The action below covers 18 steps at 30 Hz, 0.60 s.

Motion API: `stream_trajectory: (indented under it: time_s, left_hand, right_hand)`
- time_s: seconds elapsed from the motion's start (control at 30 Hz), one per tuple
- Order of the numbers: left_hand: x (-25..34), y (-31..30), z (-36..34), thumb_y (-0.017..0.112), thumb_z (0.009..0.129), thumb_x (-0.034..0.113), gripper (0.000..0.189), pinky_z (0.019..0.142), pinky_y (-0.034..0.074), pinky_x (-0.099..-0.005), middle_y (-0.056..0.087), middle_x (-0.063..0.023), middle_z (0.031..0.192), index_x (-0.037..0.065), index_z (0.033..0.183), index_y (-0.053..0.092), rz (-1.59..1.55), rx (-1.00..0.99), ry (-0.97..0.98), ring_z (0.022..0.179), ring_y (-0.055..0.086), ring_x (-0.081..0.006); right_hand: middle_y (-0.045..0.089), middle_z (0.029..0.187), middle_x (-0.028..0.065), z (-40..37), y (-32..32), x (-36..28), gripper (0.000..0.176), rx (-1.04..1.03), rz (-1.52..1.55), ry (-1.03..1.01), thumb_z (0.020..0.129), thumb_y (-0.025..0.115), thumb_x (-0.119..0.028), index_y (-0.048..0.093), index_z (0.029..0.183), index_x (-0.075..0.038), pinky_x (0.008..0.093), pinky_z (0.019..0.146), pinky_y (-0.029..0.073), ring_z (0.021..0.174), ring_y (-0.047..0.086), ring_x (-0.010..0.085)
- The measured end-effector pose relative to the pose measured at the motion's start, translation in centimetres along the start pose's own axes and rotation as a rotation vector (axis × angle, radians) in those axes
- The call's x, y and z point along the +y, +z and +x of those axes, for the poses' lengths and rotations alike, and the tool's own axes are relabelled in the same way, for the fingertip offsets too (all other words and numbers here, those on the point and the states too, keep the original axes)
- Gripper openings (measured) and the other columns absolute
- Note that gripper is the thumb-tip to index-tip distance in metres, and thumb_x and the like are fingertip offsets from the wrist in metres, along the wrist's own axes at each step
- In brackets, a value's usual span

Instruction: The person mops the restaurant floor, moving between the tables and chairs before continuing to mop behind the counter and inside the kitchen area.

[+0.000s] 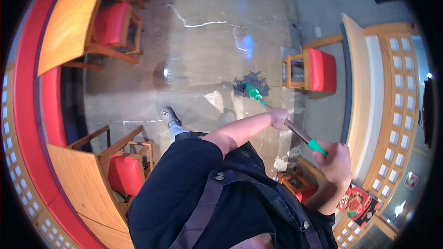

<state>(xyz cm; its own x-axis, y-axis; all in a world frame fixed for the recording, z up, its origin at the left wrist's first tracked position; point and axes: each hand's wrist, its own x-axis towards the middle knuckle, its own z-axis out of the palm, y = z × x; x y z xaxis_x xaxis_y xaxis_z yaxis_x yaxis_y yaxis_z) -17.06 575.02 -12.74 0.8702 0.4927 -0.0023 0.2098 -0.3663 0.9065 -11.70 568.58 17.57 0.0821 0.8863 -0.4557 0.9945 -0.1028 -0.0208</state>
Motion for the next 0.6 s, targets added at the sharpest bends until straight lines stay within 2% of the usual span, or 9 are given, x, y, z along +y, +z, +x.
stream_trajectory:
  time_s: [0.1, 0.13, 0.17, 0.23, 0.3, 0.4, 0.5, 0.57, 0.6]
  left_hand:
    - [-3.1, -2.9, -7.6, 0.056, 0.053, 0.015, 0.010, 0.057, 0.045, -0.0432, 0.057, -0.0160, 0.062, 0.007, 0.057, 0.058, -0.013, 0.069, -0.059, 0.063, 0.058, -0.0337]
    - [-4.2, -4.0, -10.2, 0.056, 0.052, 0.015, 0.011, 0.057, 0.045, -0.0430, 0.057, -0.0161, 0.061, 0.006, 0.058, 0.058, -0.052, 0.172, -0.075, 0.063, 0.057, -0.0339]
    - [-4.3, -3.9, -12.5, 0.056, 0.052, 0.014, 0.011, 0.056, 0.044, -0.0429, 0.057, -0.0163, 0.061, 0.006, 0.058, 0.058, -0.112, 0.248, -0.077, 0.063, 0.057, -0.0342]
    - [-4.0, -7.6, -15.7, 0.056, 0.052, 0.014, 0.013, 0.056, 0.044, -0.0431, 0.057, -0.0169, 0.062, 0.006, 0.061, 0.059, -0.068, 0.272, -0.052, 0.062, 0.057, -0.0341]
    - [-3.0, -10.2, -19.8, 0.057, 0.056, 0.015, 0.017, 0.064, 0.048, -0.0422, 0.061, -0.0174, 0.072, 0.007, 0.071, 0.063, -0.032, 0.052, -0.302, 0.073, 0.060, -0.0338]
    - [-3.1, -12.0, -25.2, 0.059, 0.059, 0.015, 0.026, 0.073, 0.049, -0.0386, 0.062, -0.0168, 0.083, 0.009, 0.084, 0.065, 0.033, 0.047, -0.434, 0.084, 0.059, -0.0321]
    - [-6.5, -13.3, -31.2, 0.059, 0.060, 0.020, 0.030, 0.076, 0.048, -0.0387, 0.062, -0.0152, 0.088, 0.012, 0.088, 0.065, 0.166, 0.021, -0.575, 0.091, 0.058, -0.0289]
    - [-10.4, -14.3, -36.0, 0.061, 0.057, 0.025, 0.026, 0.074, 0.048, -0.0398, 0.062, -0.0152, 0.080, 0.011, 0.079, 0.065, 0.098, 0.102, -0.755, 0.080, 0.060, -0.0303]
    - [-13.1, -14.3, -39.1, 0.062, 0.056, 0.025, 0.024, 0.072, 0.048, -0.0404, 0.061, -0.0160, 0.076, 0.010, 0.074, 0.064, 0.185, 0.197, -0.730, 0.077, 0.060, -0.0311]
  right_hand:
    - [0.056, 0.061, 0.0178, 0.3, -0.7, -7.7, 0.017, -0.006, -0.038, -0.159, 0.067, 0.062, -0.016, 0.067, 0.084, -0.014, 0.0424, 0.060, 0.047, 0.061, 0.056, 0.0359]
    - [0.056, 0.061, 0.0175, 0.1, -0.6, -10.3, 0.016, 0.002, -0.042, -0.201, 0.067, 0.063, -0.015, 0.067, 0.083, -0.013, 0.0423, 0.059, 0.046, 0.061, 0.056, 0.0355]
    - [0.057, 0.062, 0.0169, 0.2, -0.9, -12.5, 0.016, 0.000, -0.035, -0.161, 0.068, 0.063, -0.017, 0.067, 0.083, -0.013, 0.0425, 0.059, 0.046, 0.060, 0.056, 0.0350]
    - [0.058, 0.064, 0.0155, 0.4, -0.6, -15.1, 0.016, 0.085, 0.041, -0.272, 0.069, 0.064, -0.018, 0.067, 0.083, -0.013, 0.0418, 0.058, 0.046, 0.059, 0.056, 0.0340]
    - [0.059, 0.066, 0.0154, -0.6, -0.3, -17.0, 0.016, 0.024, 0.039, -0.219, 0.069, 0.064, -0.018, 0.067, 0.084, -0.013, 0.0409, 0.059, 0.046, 0.060, 0.057, 0.0336]
    - [0.060, 0.071, 0.0153, -0.6, 1.5, -19.3, 0.018, -0.035, 0.164, -0.221, 0.070, 0.064, -0.019, 0.067, 0.087, -0.013, 0.0393, 0.061, 0.047, 0.064, 0.058, 0.0327]
    - [0.061, 0.077, 0.0165, 2.0, 5.1, -22.0, 0.021, -0.122, 0.338, -0.376, 0.072, 0.062, -0.021, 0.066, 0.092, -0.014, 0.0387, 0.065, 0.048, 0.071, 0.059, 0.0320]
    - [0.061, 0.076, 0.0168, 4.9, 7.8, -26.3, 0.022, -0.195, 0.304, -0.412, 0.073, 0.060, -0.025, 0.066, 0.092, -0.015, 0.0391, 0.066, 0.047, 0.072, 0.059, 0.0337]
    - [0.061, 0.074, 0.0175, 6.4, 10.3, -28.8, 0.021, -0.177, 0.265, -0.456, 0.074, 0.059, -0.025, 0.066, 0.091, -0.015, 0.0393, 0.065, 0.047, 0.072, 0.058, 0.0345]
